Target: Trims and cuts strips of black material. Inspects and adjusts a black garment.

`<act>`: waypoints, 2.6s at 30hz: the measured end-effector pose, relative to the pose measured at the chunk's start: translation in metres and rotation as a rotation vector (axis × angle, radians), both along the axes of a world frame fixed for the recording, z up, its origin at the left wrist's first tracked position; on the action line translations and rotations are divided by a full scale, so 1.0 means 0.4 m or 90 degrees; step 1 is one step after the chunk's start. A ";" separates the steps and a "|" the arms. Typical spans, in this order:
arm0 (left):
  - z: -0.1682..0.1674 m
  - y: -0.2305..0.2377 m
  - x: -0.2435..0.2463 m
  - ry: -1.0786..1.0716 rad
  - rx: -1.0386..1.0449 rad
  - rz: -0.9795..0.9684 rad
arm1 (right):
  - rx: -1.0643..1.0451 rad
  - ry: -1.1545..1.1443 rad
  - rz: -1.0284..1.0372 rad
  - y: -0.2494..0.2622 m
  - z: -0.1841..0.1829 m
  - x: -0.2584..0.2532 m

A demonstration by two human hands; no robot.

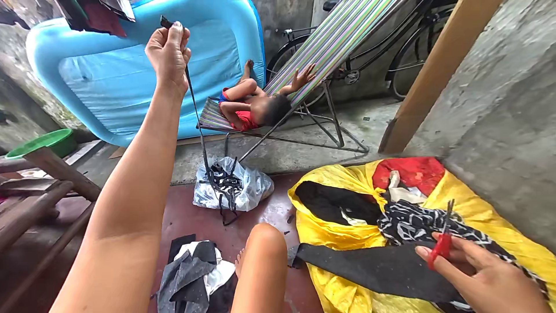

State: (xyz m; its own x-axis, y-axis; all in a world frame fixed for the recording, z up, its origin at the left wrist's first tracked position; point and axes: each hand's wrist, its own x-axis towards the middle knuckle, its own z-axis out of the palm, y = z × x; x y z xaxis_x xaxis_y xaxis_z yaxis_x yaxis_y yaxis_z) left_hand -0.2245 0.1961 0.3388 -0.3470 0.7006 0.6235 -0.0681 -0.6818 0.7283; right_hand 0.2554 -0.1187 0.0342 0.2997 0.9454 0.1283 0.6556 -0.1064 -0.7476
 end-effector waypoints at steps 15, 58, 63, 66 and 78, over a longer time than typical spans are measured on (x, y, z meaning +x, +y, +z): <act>-0.674 -0.028 -0.012 0.439 -0.651 -0.050 | -0.029 -0.035 0.042 -0.003 -0.002 -0.013; -0.630 -0.367 0.243 0.421 -0.328 -0.090 | 0.097 0.492 -0.008 -0.010 0.096 0.008; -0.452 -0.460 0.026 0.571 -0.247 0.054 | 0.112 0.385 0.001 -0.047 0.104 0.024; -0.421 -0.517 -0.076 0.592 -0.264 0.156 | 0.121 0.327 -0.005 -0.062 0.098 0.034; -0.476 -0.745 0.063 0.534 -0.833 0.438 | 0.126 0.268 -0.108 -0.097 0.175 0.092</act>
State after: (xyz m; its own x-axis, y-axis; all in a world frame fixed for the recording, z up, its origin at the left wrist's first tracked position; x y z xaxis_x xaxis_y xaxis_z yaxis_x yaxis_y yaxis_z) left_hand -0.1993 -0.1021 0.1486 -0.6830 0.7288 -0.0498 0.6295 0.6218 0.4660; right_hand 0.2924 -0.1575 0.1042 0.5118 0.8483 0.1356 0.2786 -0.0146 -0.9603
